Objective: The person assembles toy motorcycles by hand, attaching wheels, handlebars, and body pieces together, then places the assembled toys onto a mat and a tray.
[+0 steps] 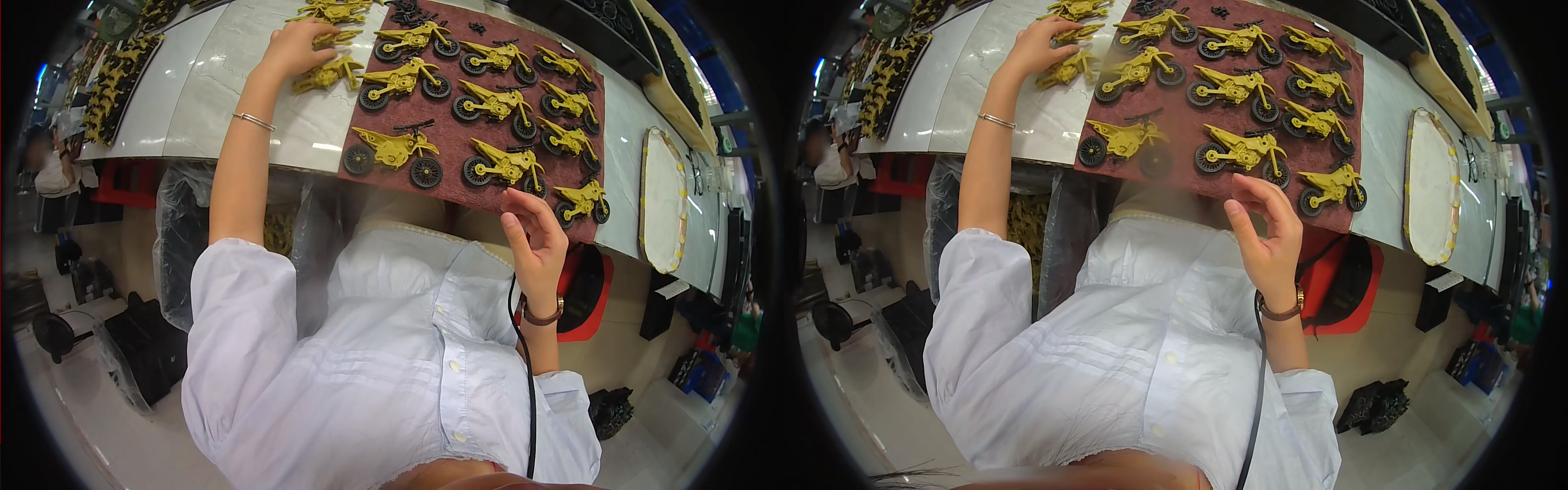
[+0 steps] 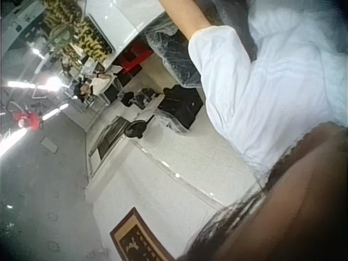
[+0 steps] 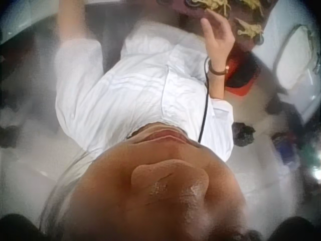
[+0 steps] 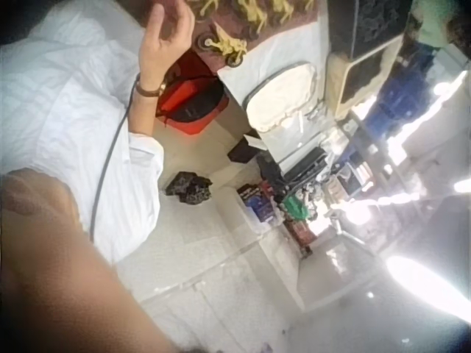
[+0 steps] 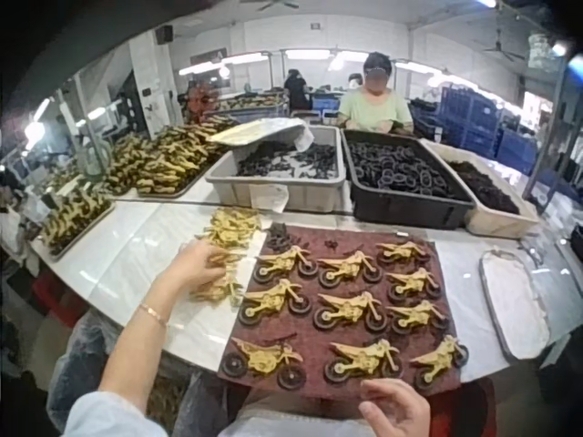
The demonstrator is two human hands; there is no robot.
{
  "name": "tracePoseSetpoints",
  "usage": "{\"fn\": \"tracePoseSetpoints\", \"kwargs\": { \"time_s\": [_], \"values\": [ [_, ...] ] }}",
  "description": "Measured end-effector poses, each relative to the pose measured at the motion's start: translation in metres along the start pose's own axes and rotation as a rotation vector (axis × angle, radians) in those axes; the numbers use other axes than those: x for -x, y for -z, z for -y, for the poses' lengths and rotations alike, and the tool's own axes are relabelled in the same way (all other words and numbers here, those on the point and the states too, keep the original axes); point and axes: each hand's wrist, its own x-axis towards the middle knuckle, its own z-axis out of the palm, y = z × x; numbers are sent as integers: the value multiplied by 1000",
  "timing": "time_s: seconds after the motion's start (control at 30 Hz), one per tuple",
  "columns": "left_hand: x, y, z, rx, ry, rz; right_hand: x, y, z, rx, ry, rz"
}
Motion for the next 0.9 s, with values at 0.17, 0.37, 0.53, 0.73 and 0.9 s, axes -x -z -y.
{"fn": "tracePoseSetpoints", "kwargs": {
  "time_s": [0.17,0.37,0.53,0.73,0.9],
  "values": [
    [-8,14,-11,-102,27,41,1,1,-1,-3,-14,-27],
    [30,62,-72,1079,291,-424,-8,-6,2,-46,42,-56],
    [94,80,-187,1725,476,-110,-28,-31,23,79,282,46],
    [123,66,-209,1901,602,44,-32,-32,22,157,291,129],
    [127,77,-203,1678,445,188,-33,-31,28,329,355,186]
  ]
}}
